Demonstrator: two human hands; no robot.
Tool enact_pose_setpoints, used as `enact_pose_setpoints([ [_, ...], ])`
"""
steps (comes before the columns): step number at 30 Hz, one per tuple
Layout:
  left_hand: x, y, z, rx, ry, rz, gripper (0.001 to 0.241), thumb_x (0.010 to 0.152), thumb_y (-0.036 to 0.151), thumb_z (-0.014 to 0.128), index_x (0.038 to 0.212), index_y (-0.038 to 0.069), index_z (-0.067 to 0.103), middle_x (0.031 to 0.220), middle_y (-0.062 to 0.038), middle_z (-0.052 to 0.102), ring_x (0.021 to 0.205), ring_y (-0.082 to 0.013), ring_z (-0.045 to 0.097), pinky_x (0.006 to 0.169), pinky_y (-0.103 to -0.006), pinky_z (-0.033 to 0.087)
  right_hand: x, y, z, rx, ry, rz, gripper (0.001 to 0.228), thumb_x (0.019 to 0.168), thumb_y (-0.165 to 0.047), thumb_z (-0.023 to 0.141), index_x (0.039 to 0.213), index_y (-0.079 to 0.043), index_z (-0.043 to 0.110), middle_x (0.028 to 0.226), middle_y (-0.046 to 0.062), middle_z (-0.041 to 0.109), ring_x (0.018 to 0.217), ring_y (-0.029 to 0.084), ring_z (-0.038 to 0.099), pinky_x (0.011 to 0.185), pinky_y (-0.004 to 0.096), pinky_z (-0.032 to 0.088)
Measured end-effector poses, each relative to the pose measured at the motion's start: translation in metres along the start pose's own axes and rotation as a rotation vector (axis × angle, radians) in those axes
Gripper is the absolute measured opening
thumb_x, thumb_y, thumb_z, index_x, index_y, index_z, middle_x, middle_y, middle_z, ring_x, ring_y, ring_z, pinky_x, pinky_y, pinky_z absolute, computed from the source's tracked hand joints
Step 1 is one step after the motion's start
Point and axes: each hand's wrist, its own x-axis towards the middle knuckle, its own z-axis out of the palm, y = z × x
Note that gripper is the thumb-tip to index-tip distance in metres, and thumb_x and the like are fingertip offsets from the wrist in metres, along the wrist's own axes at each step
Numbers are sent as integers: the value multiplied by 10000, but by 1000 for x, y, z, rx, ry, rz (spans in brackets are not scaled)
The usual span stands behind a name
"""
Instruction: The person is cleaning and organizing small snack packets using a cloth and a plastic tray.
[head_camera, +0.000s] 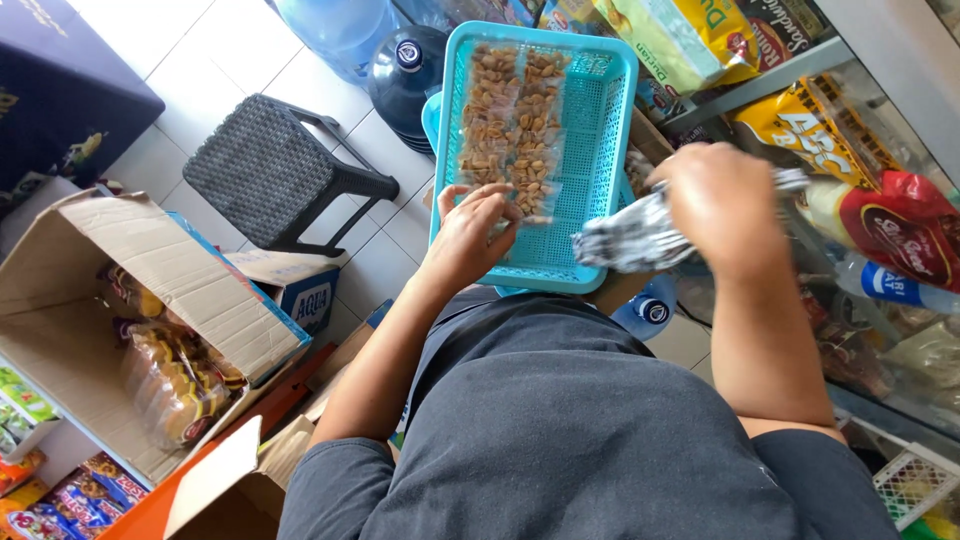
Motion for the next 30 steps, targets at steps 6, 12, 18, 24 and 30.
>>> enact_pose_setpoints([
  [6, 2, -2, 12, -200, 67, -201, 110, 921, 154, 751, 998, 115, 684, 974, -35, 782, 954, -196, 731, 989, -410, 383, 26, -23, 6, 17, 76, 38, 254, 845, -107, 705, 1032, -227, 828, 908, 78, 764, 817, 264, 737, 750, 426, 577],
  [12, 4, -7, 17, -202, 144, -223, 105, 957, 161, 717, 1021, 95, 667, 932, -51, 777, 887, -216, 731, 928, -381, 412, 67, -59, 60, 29, -124, -41, 335, 858, -460, 771, 1078, -208, 789, 768, 72, 755, 625, 240, 739, 544, 391, 580],
  [18, 5, -4, 7, -109, 77, -161, 82, 964, 165, 666, 1035, 127, 683, 935, -32, 763, 931, -203, 706, 917, -398, 382, 84, -67, 55, -93, -284, -29, 374, 856, -534, 780, 896, -164, 816, 800, 54, 763, 754, 242, 752, 612, 384, 597],
  [24, 3, -10, 11, -79, 24, -149, 78, 987, 211, 651, 1024, 151, 684, 904, -28, 737, 928, -213, 690, 931, -419, 365, 71, -47, 58, 132, -94, -74, 380, 755, -515, 818, 951, -190, 808, 826, 61, 762, 781, 282, 736, 630, 442, 591],
  [30, 5, -9, 8, -70, -3, -140, 79, 985, 230, 656, 1013, 166, 693, 893, -34, 729, 928, -224, 683, 933, -430, 360, 44, -47, 37, 284, 143, -190, 145, 928, -306, 782, 947, -162, 772, 886, 37, 757, 719, 200, 720, 628, 348, 572],
])
